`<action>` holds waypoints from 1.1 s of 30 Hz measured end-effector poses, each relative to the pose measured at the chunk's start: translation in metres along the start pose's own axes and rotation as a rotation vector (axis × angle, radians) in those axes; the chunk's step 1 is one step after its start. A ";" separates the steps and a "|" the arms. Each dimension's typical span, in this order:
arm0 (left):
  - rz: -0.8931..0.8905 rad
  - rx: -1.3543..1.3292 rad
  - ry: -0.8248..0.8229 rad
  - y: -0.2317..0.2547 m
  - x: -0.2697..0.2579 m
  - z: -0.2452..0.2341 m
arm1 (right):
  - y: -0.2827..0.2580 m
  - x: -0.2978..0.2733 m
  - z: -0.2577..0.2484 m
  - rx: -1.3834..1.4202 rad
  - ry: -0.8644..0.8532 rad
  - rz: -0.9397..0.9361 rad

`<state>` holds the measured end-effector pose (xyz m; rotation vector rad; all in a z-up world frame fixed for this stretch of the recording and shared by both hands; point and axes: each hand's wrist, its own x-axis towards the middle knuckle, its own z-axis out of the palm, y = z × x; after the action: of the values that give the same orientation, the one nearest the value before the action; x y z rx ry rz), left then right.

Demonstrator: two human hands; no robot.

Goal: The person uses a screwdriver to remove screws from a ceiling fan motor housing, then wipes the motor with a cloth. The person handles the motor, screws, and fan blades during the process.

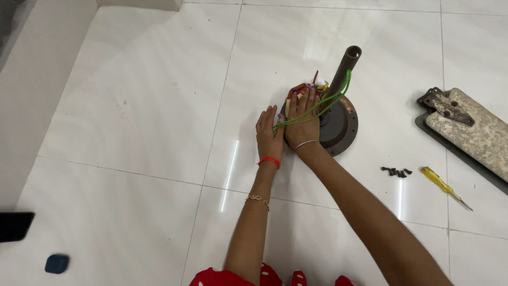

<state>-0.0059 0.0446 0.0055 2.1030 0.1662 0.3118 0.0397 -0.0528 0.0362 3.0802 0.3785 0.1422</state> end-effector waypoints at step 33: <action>0.256 0.503 -0.161 0.020 -0.025 0.008 | 0.132 -0.141 -0.007 0.383 0.119 -0.433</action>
<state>-0.0279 0.0212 0.0140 2.6436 -0.1376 0.2686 -0.0656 -0.2146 0.0366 3.2572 1.1919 0.2649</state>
